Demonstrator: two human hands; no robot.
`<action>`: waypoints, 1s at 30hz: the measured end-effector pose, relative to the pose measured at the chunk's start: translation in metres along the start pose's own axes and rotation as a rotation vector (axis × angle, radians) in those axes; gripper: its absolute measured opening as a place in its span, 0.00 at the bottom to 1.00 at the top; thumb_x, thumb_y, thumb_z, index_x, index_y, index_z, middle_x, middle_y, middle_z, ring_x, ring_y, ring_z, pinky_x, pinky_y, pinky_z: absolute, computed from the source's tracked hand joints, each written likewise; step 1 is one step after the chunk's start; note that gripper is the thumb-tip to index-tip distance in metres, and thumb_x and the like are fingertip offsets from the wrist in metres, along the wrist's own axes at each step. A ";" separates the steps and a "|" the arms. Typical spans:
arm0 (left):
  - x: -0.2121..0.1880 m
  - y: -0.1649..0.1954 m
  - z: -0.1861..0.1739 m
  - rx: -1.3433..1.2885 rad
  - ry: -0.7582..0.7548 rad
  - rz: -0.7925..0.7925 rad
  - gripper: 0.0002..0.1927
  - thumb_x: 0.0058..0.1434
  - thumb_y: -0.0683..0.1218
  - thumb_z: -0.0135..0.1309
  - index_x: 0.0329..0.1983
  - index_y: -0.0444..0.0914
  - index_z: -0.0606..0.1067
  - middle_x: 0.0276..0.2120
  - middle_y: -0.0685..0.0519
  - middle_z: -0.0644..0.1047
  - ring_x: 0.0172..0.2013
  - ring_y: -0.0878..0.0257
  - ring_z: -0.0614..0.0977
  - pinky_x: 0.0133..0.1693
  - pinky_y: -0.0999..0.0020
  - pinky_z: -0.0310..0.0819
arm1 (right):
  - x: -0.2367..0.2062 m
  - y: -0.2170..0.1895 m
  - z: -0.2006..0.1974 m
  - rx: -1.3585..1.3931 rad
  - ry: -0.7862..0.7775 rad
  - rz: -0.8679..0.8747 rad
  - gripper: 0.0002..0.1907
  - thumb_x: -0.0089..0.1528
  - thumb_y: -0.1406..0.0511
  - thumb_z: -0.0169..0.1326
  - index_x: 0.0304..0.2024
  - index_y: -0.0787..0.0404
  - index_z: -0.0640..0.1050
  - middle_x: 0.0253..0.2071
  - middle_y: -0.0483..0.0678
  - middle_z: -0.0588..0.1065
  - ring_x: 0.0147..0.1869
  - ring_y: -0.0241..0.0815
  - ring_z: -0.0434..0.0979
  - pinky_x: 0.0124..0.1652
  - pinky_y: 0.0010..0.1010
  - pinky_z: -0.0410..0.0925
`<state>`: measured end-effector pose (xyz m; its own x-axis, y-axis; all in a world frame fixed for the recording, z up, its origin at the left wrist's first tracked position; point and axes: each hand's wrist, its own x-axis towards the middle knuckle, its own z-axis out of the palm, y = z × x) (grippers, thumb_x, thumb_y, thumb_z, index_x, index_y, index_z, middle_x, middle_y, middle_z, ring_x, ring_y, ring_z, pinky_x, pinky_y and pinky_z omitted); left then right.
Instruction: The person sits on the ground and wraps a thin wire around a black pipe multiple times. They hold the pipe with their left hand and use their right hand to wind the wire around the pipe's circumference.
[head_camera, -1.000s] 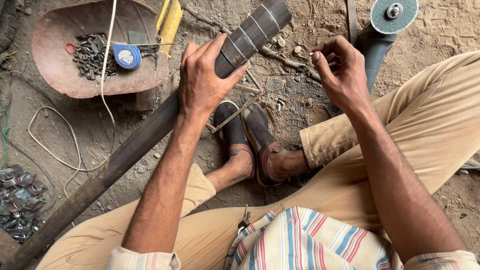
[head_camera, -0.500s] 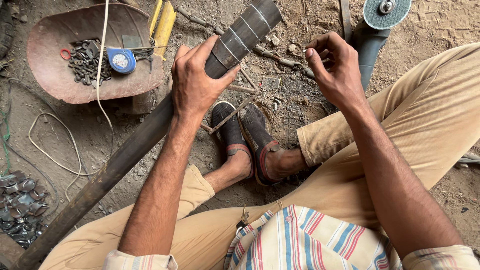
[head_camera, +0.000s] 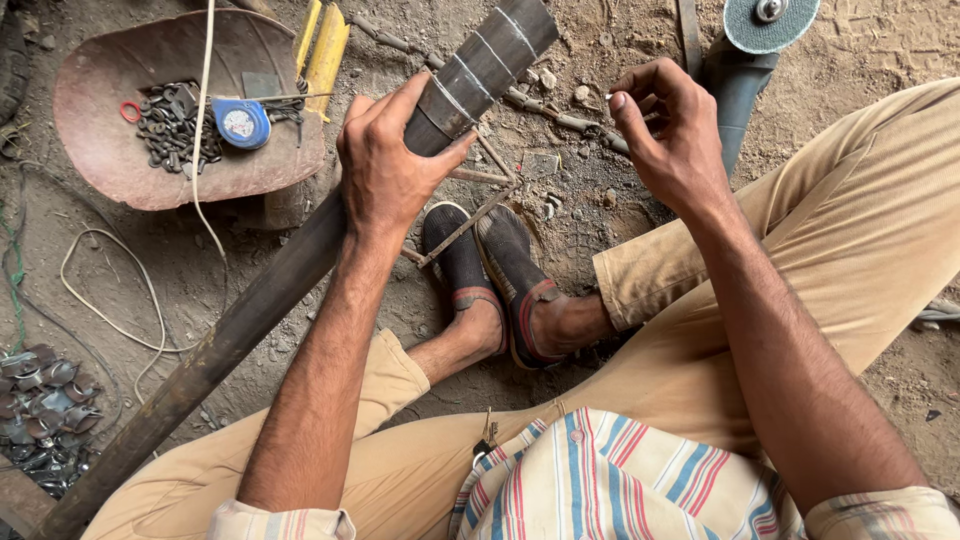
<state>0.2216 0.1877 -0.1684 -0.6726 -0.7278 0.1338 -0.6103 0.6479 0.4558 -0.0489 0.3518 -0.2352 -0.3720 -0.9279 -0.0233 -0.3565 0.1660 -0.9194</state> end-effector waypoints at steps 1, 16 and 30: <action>0.000 0.000 0.001 0.001 0.000 -0.007 0.36 0.53 0.54 0.77 0.60 0.34 0.77 0.43 0.47 0.84 0.39 0.58 0.80 0.48 0.56 0.72 | 0.000 0.001 0.000 0.006 -0.001 -0.002 0.11 0.77 0.62 0.54 0.47 0.65 0.75 0.35 0.45 0.75 0.36 0.31 0.75 0.36 0.23 0.73; -0.004 0.001 0.004 0.153 0.037 0.065 0.36 0.58 0.58 0.74 0.63 0.35 0.76 0.49 0.49 0.84 0.39 0.59 0.77 0.43 0.61 0.74 | -0.001 0.001 0.003 -0.002 -0.011 -0.026 0.10 0.77 0.62 0.55 0.47 0.64 0.76 0.35 0.44 0.75 0.36 0.30 0.74 0.37 0.23 0.72; 0.001 0.003 0.002 0.120 0.049 0.073 0.36 0.56 0.55 0.75 0.62 0.33 0.76 0.49 0.47 0.83 0.40 0.59 0.78 0.45 0.60 0.74 | 0.005 0.002 0.003 -0.001 -0.012 0.021 0.10 0.76 0.62 0.54 0.46 0.64 0.76 0.35 0.45 0.76 0.35 0.31 0.75 0.35 0.24 0.74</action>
<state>0.2182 0.1888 -0.1688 -0.6975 -0.6860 0.2071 -0.6083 0.7196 0.3350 -0.0489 0.3463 -0.2379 -0.3692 -0.9281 -0.0474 -0.3494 0.1859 -0.9183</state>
